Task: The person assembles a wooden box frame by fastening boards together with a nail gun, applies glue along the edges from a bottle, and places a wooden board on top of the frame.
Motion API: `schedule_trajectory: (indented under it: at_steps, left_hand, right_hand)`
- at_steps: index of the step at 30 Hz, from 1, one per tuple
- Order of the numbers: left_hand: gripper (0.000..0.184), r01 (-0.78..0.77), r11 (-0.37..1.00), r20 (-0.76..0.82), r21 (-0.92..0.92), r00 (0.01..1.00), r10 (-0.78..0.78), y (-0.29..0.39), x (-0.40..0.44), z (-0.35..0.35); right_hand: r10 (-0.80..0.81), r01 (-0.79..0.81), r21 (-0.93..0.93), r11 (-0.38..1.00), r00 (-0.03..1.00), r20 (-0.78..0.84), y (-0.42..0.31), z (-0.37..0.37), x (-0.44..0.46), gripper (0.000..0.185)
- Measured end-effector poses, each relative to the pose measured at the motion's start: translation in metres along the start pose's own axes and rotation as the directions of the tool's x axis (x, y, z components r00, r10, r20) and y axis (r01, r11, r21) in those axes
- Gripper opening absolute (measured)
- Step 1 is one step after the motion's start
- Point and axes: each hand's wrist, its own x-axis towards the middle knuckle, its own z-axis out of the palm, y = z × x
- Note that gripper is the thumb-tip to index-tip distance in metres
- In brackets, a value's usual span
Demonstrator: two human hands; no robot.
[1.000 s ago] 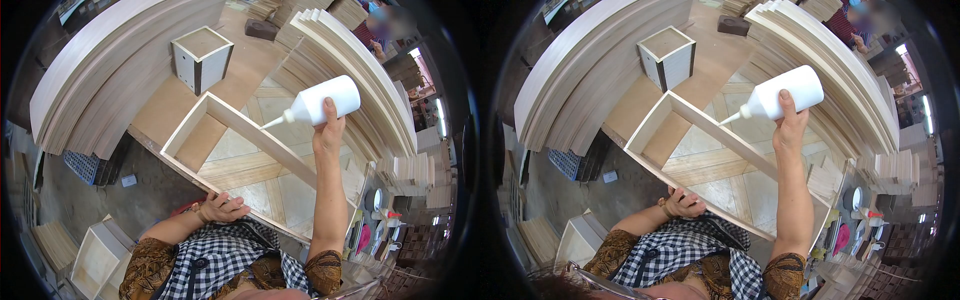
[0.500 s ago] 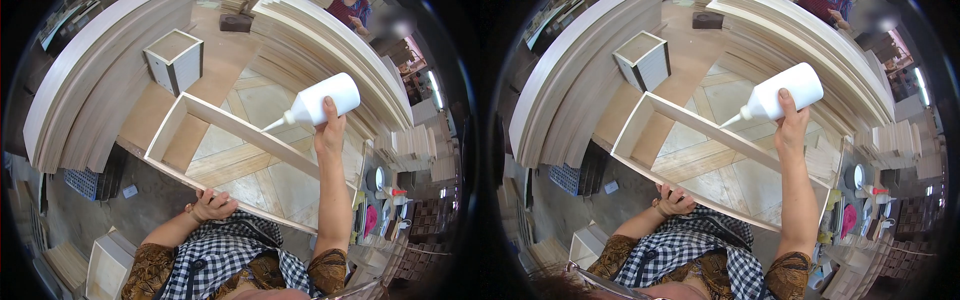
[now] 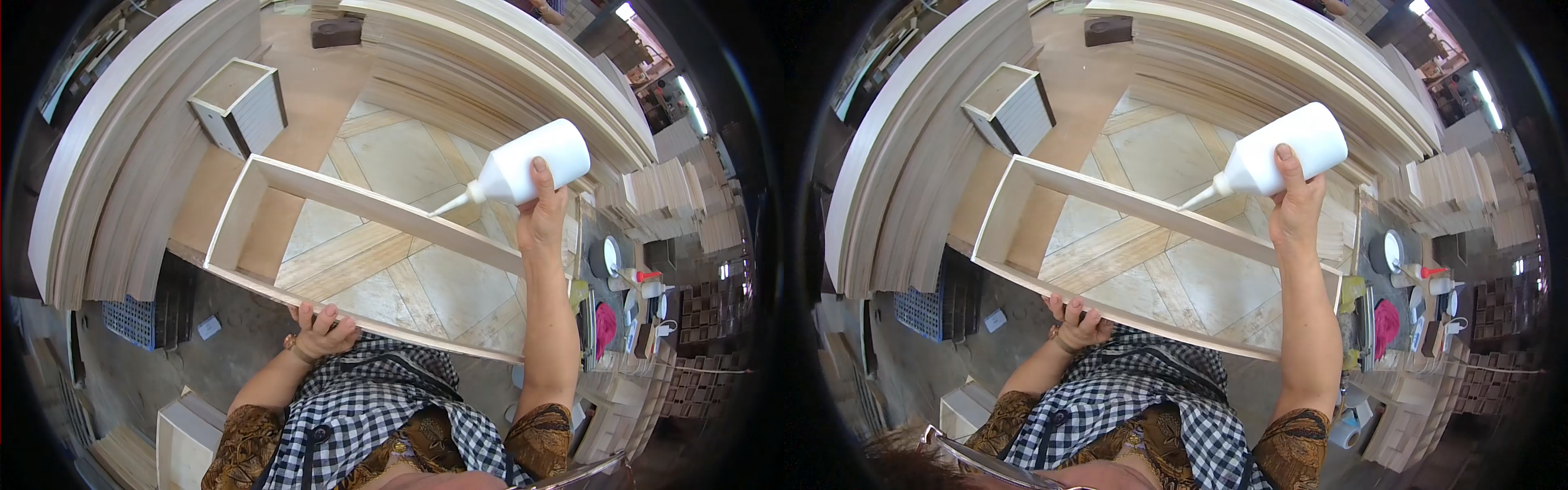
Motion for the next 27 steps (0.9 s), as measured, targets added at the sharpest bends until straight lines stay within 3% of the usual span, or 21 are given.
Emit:
schedule_trajectory:
  at_steps: [11,14,20,27]
  left_hand:
    - [0.047,-0.008,0.999,0.014,0.041,1.000,0.007,-0.001,-0.001,0.000]
    - [0.054,-0.078,0.995,0.074,0.065,0.995,0.073,-0.003,0.005,-0.006]
    - [0.054,-0.075,0.994,0.115,0.085,0.991,0.065,-0.002,0.006,-0.009]
    - [0.052,-0.051,0.996,0.083,0.077,0.996,0.045,-0.001,0.005,-0.006]
  right_hand:
    - [-0.026,0.024,-0.026,0.999,0.996,-0.087,-0.013,-0.043,-0.008,0.056]
    - [-0.043,0.042,-0.009,0.999,0.993,-0.108,-0.013,-0.056,-0.008,0.055]
    - [-0.050,0.051,0.000,0.999,0.988,-0.148,-0.017,-0.082,-0.011,0.053]
    - [-0.055,0.054,-0.010,0.998,0.980,-0.191,-0.025,-0.104,-0.019,0.052]
